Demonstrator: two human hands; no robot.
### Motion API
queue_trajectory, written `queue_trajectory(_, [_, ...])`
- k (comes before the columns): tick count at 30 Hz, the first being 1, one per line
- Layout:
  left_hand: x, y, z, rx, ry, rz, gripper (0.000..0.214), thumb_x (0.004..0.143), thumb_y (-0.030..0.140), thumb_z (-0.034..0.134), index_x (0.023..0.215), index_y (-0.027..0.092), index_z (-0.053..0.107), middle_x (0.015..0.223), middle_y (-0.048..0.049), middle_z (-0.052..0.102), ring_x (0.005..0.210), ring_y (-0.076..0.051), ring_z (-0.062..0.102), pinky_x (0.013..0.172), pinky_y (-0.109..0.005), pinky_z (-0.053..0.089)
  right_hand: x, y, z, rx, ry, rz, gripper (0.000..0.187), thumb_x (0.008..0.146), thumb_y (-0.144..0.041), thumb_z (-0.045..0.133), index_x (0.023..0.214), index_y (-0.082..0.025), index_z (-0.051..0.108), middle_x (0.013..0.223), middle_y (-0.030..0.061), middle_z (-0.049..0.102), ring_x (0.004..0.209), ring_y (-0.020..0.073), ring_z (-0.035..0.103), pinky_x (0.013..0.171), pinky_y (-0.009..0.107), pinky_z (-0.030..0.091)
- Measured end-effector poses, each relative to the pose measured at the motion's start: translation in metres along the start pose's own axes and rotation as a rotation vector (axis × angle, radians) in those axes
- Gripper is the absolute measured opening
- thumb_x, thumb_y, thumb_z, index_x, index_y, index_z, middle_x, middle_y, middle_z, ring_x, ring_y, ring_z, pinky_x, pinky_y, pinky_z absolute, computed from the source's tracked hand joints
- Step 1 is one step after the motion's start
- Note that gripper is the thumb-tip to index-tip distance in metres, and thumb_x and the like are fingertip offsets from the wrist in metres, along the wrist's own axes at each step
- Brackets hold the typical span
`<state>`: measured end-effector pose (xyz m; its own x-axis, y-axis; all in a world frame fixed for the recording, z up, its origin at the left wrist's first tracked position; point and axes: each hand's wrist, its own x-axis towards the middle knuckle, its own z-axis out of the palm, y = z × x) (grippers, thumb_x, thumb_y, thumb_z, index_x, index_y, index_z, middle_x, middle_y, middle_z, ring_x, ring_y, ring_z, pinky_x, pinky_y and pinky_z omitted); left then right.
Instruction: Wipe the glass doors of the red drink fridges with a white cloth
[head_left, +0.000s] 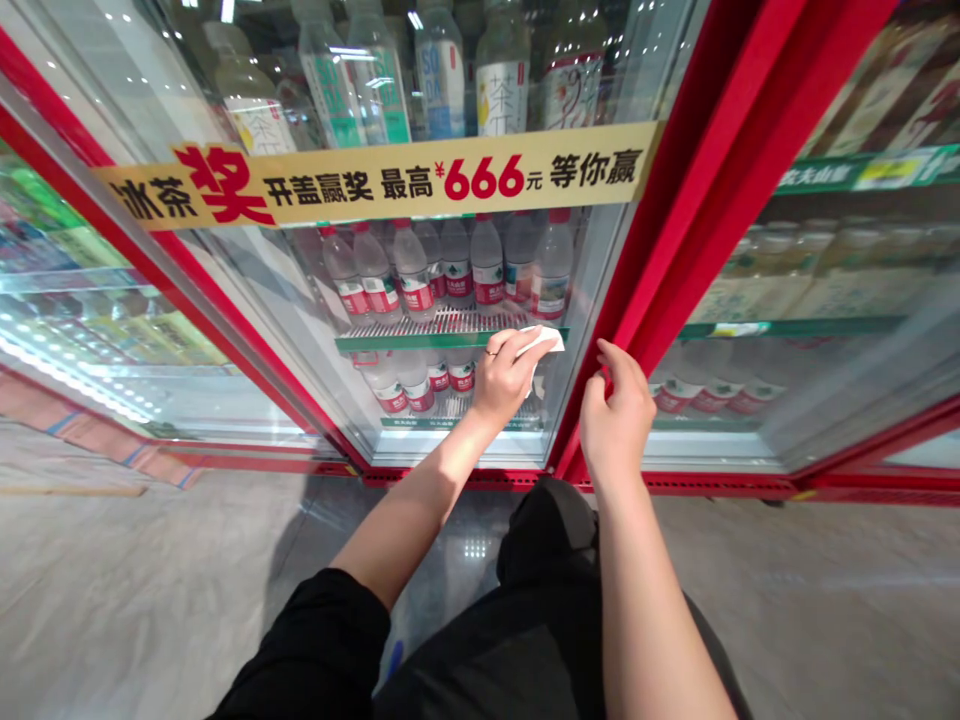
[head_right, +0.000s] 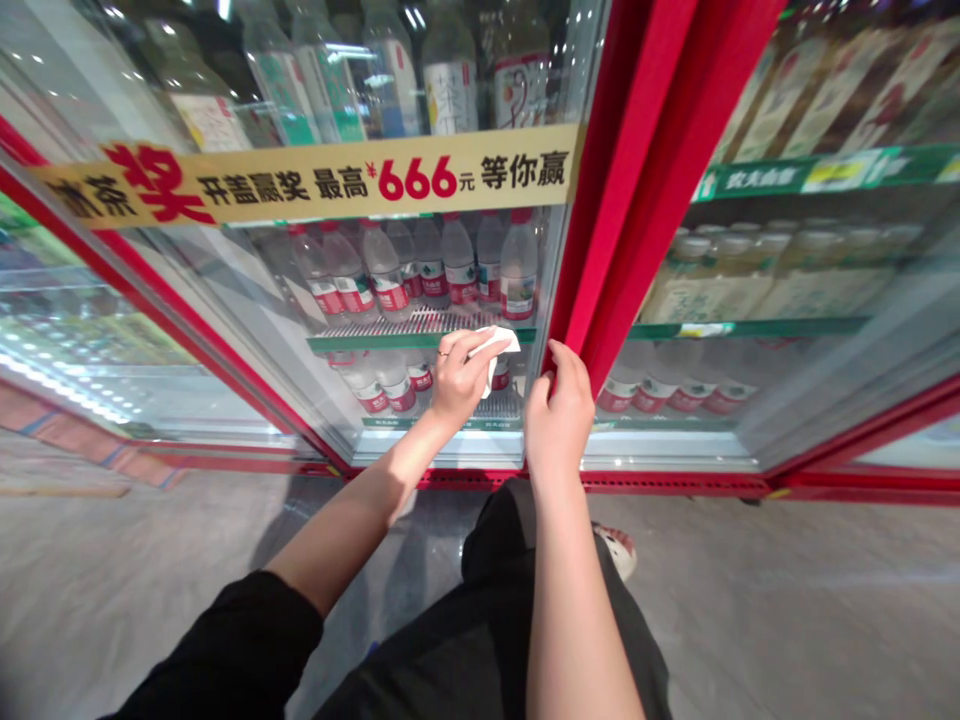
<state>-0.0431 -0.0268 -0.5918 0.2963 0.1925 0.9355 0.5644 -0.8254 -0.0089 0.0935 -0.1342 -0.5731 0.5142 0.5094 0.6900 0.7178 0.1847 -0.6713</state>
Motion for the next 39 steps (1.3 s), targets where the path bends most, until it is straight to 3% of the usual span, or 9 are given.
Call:
queue_trajectory(3, [0.006, 0.012, 0.022, -0.007, -0.036, 0.070, 0.035, 0.111, 0.016, 0.053, 0.134, 0.026, 0.077, 0.128, -0.0076, 0.080, 0.125, -0.020, 0.071, 0.110, -0.037, 0.061, 0.002, 0.000, -0.002, 0.011, 0.002, 0.021, 0.047, 0.091, -0.018, 0.049, 0.131, -0.022, 0.074, 0.130, 0.0138, 0.078, 0.121, 0.0290, 0.075, 0.112, 0.052, 0.060])
queue_trajectory(7, [-0.016, 0.014, 0.040, -0.057, -0.135, 0.203, 0.029, 0.111, 0.018, 0.056, 0.126, 0.025, 0.079, 0.128, -0.0058, 0.081, 0.126, -0.018, 0.074, 0.105, -0.032, 0.064, 0.003, 0.000, -0.004, 0.004, 0.032, 0.036, 0.045, 0.091, -0.019, 0.049, 0.128, -0.022, 0.076, 0.124, 0.0134, 0.079, 0.116, 0.0283, 0.075, 0.111, 0.051, 0.059])
queue_trajectory(12, [-0.037, 0.004, 0.031, -0.081, -0.145, 0.243, 0.026, 0.109, 0.018, 0.062, 0.127, 0.024, 0.079, 0.123, -0.0052, 0.083, 0.121, -0.017, 0.076, 0.103, -0.029, 0.065, 0.006, 0.000, -0.011, 0.006, 0.079, 0.089, 0.047, 0.087, -0.018, 0.049, 0.125, -0.024, 0.076, 0.119, 0.0101, 0.078, 0.112, 0.0267, 0.074, 0.109, 0.051, 0.058])
queue_trajectory(17, [-0.005, 0.013, 0.030, -0.041, -0.139, 0.123, 0.034, 0.109, 0.015, 0.060, 0.138, 0.025, 0.074, 0.132, -0.0083, 0.081, 0.127, -0.020, 0.073, 0.114, -0.036, 0.062, 0.010, -0.004, -0.019, 0.037, 0.144, 0.138, 0.045, 0.084, -0.018, 0.047, 0.117, -0.022, 0.077, 0.114, 0.0103, 0.079, 0.109, 0.0279, 0.075, 0.106, 0.052, 0.058])
queue_trajectory(21, [0.011, 0.025, 0.047, -0.040, -0.077, 0.206, 0.033, 0.110, 0.015, 0.056, 0.135, 0.021, 0.076, 0.132, -0.0082, 0.081, 0.129, -0.020, 0.072, 0.115, -0.035, 0.062, 0.010, -0.001, -0.017, 0.047, 0.132, 0.159, 0.043, 0.081, -0.018, 0.046, 0.110, -0.021, 0.078, 0.113, 0.0110, 0.080, 0.108, 0.0281, 0.076, 0.107, 0.053, 0.058])
queue_trajectory(24, [-0.002, 0.026, 0.052, -0.005, 0.018, 0.307, 0.028, 0.109, 0.013, 0.058, 0.127, 0.019, 0.079, 0.128, -0.0059, 0.083, 0.124, -0.018, 0.074, 0.111, -0.031, 0.063, 0.009, 0.003, -0.014, 0.052, 0.104, 0.175, 0.042, 0.080, -0.019, 0.046, 0.108, -0.021, 0.077, 0.113, 0.0114, 0.081, 0.107, 0.0276, 0.077, 0.107, 0.052, 0.058])
queue_trajectory(27, [-0.026, 0.018, 0.043, 0.010, -0.053, 0.377, 0.025, 0.109, 0.014, 0.060, 0.122, 0.020, 0.080, 0.125, -0.0041, 0.084, 0.120, -0.017, 0.076, 0.105, -0.028, 0.065, 0.008, 0.003, -0.014, 0.052, 0.087, 0.200, 0.042, 0.081, -0.020, 0.046, 0.109, -0.021, 0.077, 0.114, 0.0123, 0.081, 0.105, 0.0274, 0.077, 0.106, 0.051, 0.059])
queue_trajectory(33, [-0.035, 0.006, 0.020, 0.049, -0.115, 0.200, 0.035, 0.107, 0.014, 0.062, 0.139, 0.025, 0.074, 0.127, -0.0067, 0.083, 0.121, -0.018, 0.076, 0.108, -0.032, 0.064, 0.009, -0.004, -0.018, 0.068, 0.061, 0.201, 0.041, 0.082, -0.019, 0.047, 0.110, -0.022, 0.078, 0.113, 0.0113, 0.081, 0.103, 0.0264, 0.077, 0.104, 0.050, 0.059])
queue_trajectory(39, [-0.013, 0.022, 0.034, 0.061, -0.090, 0.173, 0.036, 0.108, 0.013, 0.060, 0.140, 0.023, 0.074, 0.130, -0.0067, 0.081, 0.129, -0.018, 0.073, 0.114, -0.030, 0.060, 0.009, -0.005, -0.014, 0.057, 0.066, 0.199, 0.038, 0.083, -0.021, 0.048, 0.106, -0.023, 0.077, 0.108, 0.0098, 0.081, 0.099, 0.0257, 0.076, 0.104, 0.050, 0.058])
